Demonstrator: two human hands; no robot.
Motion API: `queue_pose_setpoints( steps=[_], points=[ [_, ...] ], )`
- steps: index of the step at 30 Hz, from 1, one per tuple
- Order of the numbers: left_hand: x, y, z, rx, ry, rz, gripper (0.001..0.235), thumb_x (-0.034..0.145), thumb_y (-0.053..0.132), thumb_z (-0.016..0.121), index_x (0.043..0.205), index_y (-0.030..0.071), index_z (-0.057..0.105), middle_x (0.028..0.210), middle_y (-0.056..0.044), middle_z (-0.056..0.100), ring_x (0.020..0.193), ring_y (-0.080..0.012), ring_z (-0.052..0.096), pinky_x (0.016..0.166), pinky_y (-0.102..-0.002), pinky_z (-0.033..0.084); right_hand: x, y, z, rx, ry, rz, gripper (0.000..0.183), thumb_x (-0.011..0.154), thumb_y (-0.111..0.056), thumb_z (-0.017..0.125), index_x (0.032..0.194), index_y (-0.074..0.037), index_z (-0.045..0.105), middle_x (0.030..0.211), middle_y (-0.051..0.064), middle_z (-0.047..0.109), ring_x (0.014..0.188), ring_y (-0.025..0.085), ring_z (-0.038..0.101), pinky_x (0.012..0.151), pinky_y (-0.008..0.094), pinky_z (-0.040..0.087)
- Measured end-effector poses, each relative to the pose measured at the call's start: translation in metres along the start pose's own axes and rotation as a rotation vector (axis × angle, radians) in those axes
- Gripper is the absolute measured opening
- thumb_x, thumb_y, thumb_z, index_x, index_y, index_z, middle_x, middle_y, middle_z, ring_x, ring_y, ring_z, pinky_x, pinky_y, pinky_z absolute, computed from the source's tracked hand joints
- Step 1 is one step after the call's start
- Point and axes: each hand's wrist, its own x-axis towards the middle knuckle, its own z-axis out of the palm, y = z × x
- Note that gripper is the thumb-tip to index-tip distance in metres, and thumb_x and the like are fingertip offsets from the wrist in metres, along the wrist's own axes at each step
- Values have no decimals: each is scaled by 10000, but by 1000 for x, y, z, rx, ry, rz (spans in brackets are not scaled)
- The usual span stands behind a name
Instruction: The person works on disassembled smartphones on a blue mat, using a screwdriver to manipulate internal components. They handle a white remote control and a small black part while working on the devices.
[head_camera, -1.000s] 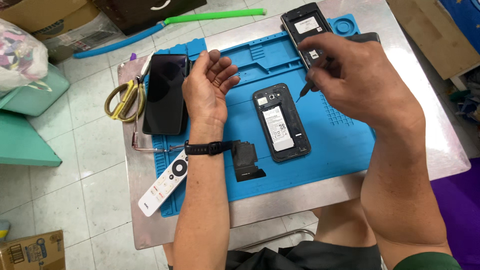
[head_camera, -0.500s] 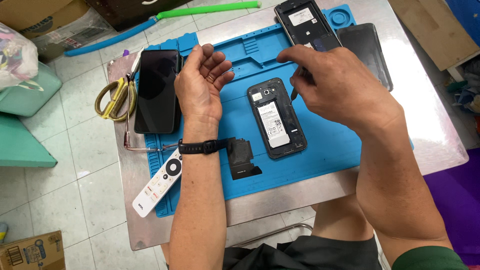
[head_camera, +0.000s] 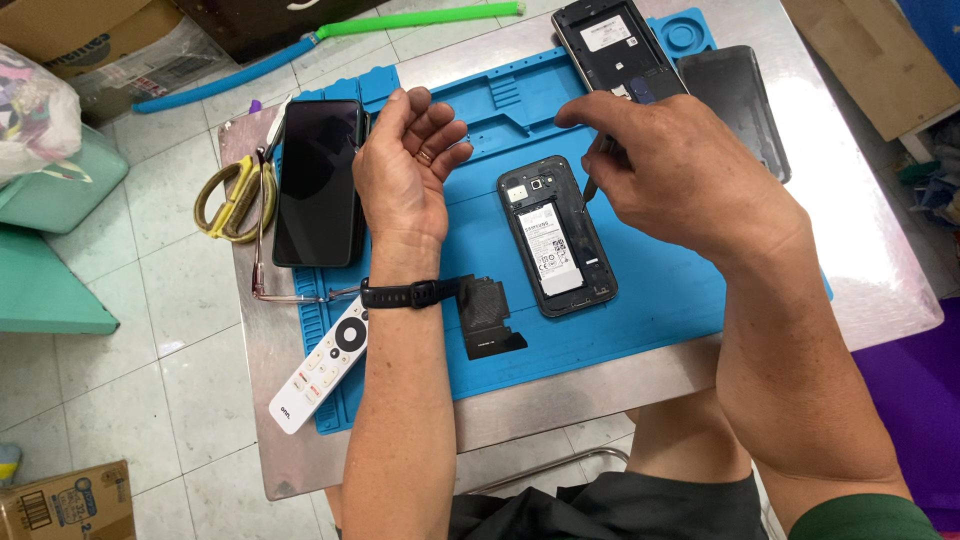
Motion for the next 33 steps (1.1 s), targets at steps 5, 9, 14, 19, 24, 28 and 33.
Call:
queue_pose_setpoints(
  steps=[5, 9, 14, 19, 24, 28, 33],
  points=[
    [0, 0, 0, 2, 3, -7, 317, 961, 261, 667, 1060, -28, 750, 878, -185, 774, 731, -282, 761, 597, -362, 636, -1, 2, 1, 4, 4, 0, 396, 987, 7, 575, 1362, -51, 687, 745, 135, 726, 676, 397, 672, 636, 516, 475],
    [1, -1, 0, 1, -5, -2, 320, 958, 270, 668, 1057, -24, 750, 879, -183, 776, 734, -283, 763, 599, -364, 634, 0, 2, 2, -4, 2, 10, 398, 988, -9, 575, 1368, -64, 683, 804, 161, 750, 741, 432, 687, 667, 539, 484],
    [2, -1, -1, 0, -2, -3, 317, 960, 269, 668, 1056, -22, 748, 876, -182, 774, 730, -285, 760, 594, -366, 635, -1, 3, 2, 6, -17, 16, 380, 998, -40, 611, 1366, -57, 703, 742, 121, 752, 716, 407, 702, 654, 531, 495],
    [1, -1, -1, 8, -2, -2, 322, 967, 275, 660, 1062, -20, 747, 874, -178, 771, 730, -283, 757, 594, -363, 631, -3, 15, 6, -82, -22, 72, 282, 1005, -215, 751, 1255, -85, 759, 879, 108, 810, 853, 354, 760, 724, 498, 550],
    [0, 0, 0, 17, 3, -5, 309, 965, 266, 659, 1052, -18, 746, 873, -178, 770, 729, -287, 757, 597, -370, 624, -3, 18, 11, -285, 82, 33, 271, 985, -379, 843, 1147, -167, 802, 846, 46, 807, 786, 370, 757, 607, 496, 543],
    [-1, 2, 1, 44, 22, 0, 296, 959, 270, 662, 1033, -2, 751, 864, -163, 769, 720, -277, 754, 589, -355, 620, 0, 4, 12, -95, 6, -33, 444, 1007, -179, 694, 1448, -155, 653, 942, 72, 775, 830, 389, 704, 643, 557, 497],
    [-1, 1, 1, 43, 27, 23, 296, 946, 276, 670, 1029, 5, 754, 862, -166, 769, 718, -280, 754, 584, -360, 619, 3, 13, 21, -381, 93, 24, 289, 1019, -390, 803, 1241, -215, 742, 744, 57, 756, 743, 404, 751, 510, 534, 508]
  ],
)
